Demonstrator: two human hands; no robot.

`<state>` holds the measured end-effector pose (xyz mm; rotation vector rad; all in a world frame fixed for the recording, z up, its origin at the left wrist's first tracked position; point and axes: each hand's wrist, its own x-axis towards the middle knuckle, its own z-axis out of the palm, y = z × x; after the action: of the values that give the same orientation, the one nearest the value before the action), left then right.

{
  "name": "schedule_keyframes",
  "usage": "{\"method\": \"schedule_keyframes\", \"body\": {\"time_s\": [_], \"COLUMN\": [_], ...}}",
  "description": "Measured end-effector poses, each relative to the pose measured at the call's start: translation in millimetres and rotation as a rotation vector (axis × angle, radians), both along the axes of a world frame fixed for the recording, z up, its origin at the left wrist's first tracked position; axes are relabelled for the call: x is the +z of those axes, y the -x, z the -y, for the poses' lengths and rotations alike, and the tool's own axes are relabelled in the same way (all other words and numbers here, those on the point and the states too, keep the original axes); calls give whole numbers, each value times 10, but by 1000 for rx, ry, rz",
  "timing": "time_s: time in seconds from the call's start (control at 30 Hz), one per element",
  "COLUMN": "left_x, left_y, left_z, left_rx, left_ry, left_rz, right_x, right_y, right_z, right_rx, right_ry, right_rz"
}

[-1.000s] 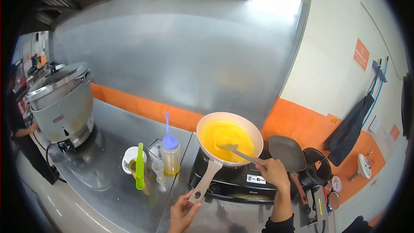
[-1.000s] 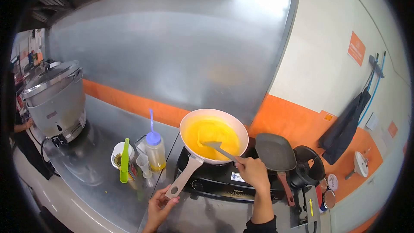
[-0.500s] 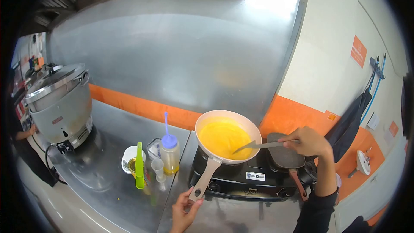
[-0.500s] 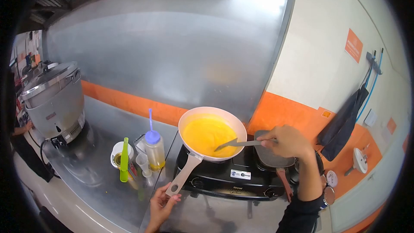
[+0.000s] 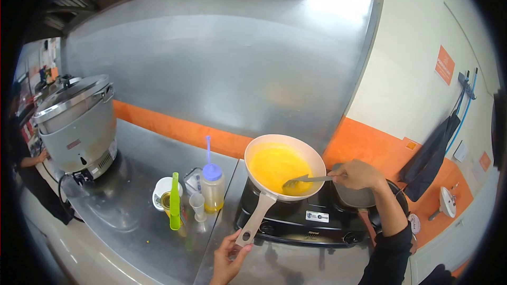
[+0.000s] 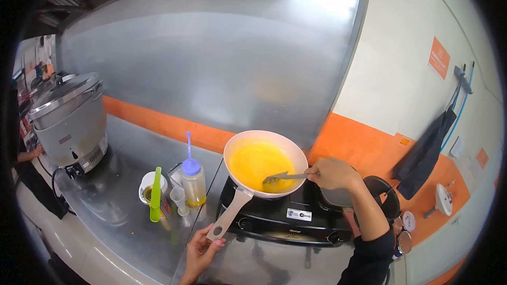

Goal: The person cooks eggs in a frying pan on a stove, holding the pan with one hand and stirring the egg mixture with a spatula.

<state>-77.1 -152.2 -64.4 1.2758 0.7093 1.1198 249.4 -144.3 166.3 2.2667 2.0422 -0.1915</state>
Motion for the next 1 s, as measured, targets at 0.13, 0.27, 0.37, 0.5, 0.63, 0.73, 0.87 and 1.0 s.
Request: {"method": "schedule_keyframes", "body": {"time_s": [0.13,0.27,0.37,0.5,0.63,0.73,0.87,1.0], "left_x": [-11,37,61,-24,-49,52,11,-53], "left_y": [6,-7,27,19,4,-12,-33,-14], "left_z": [-4,4,5,-14,-18,10,26,21], "left_rx": [-6,31,18,23,33,21,21,28], "left_ry": [-13,-43,-32,-80,-93,-37,3,-30], "left_rz": [-7,-5,-61,-68,-60,-27,-14,-22], "right_x": [-143,-352,-521,-786,-720,-406,-126,107], "right_y": [4,1,56,16,15,-43,-121,-76], "right_z": [-251,-592,-813,-1019,-874,-680,-356,-125], "right_rx": [-9,-64,-116,-96,-30,-8,82,46], "right_ry": [-57,-54,-110,-202,-142,-55,-8,83], "right_rz": [-27,-4,6,51,33,-37,-97,-73]}}
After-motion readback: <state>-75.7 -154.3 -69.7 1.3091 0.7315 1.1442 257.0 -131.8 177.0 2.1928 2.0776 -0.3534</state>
